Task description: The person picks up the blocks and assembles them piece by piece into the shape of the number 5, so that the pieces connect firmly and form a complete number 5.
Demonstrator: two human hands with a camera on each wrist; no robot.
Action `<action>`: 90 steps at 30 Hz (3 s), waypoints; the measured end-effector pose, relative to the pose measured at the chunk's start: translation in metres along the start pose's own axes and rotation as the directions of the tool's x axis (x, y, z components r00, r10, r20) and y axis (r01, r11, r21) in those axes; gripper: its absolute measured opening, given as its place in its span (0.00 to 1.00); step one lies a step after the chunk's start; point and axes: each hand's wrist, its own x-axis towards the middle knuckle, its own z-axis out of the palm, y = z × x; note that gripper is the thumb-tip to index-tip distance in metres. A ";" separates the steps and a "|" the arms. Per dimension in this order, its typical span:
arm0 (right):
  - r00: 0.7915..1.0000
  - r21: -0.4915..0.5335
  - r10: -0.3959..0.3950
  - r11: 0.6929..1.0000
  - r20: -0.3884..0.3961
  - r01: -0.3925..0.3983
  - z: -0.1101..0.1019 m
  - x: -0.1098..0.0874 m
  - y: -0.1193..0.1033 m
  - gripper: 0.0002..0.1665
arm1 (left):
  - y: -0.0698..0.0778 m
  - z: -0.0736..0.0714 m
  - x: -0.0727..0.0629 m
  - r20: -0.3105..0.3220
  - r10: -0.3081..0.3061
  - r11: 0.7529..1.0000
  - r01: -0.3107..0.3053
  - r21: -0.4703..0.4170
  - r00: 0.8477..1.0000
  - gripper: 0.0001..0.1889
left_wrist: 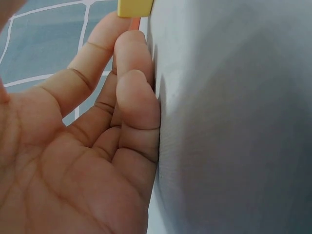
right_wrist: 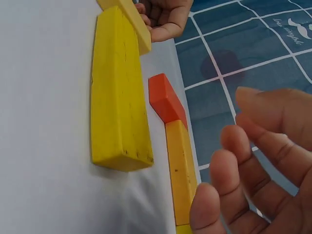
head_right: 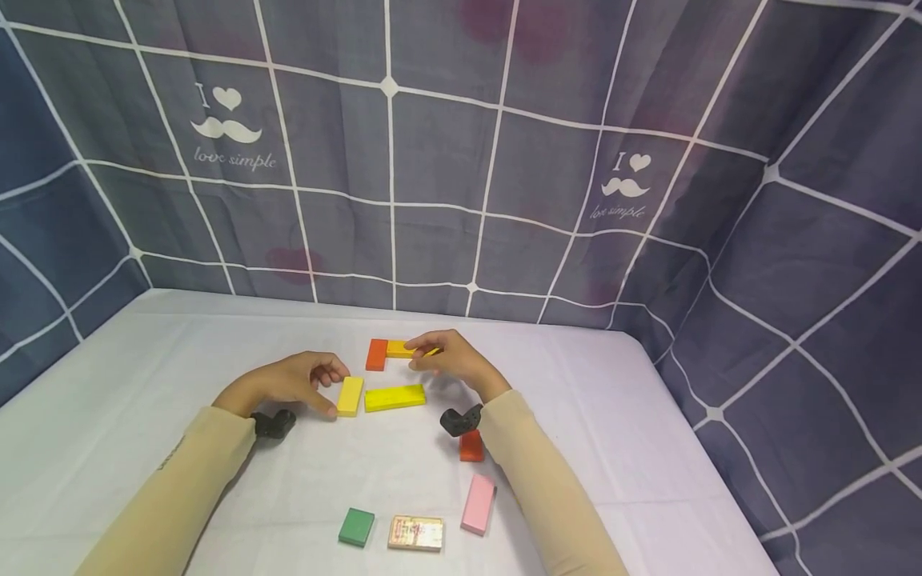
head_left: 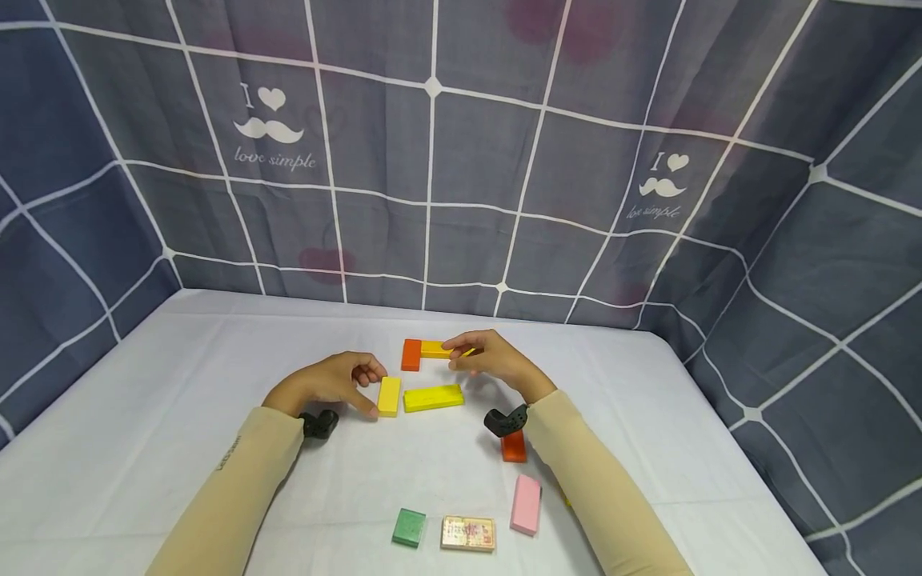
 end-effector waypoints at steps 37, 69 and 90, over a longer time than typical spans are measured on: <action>0.989 -0.251 0.056 0.968 0.139 -0.020 0.015 -0.004 0.013 0.22 | 0.007 0.004 0.000 -0.006 0.032 0.997 -0.031 0.066 0.999 0.27; 0.995 -0.252 0.083 0.966 0.061 -0.065 0.000 -0.007 0.023 0.21 | 0.024 0.018 0.007 -0.104 0.063 0.977 -0.040 0.207 0.993 0.28; 0.993 -0.258 0.085 0.964 0.082 -0.062 0.000 -0.010 0.017 0.23 | 0.024 0.018 0.010 -0.087 0.070 0.968 -0.047 0.245 0.994 0.26</action>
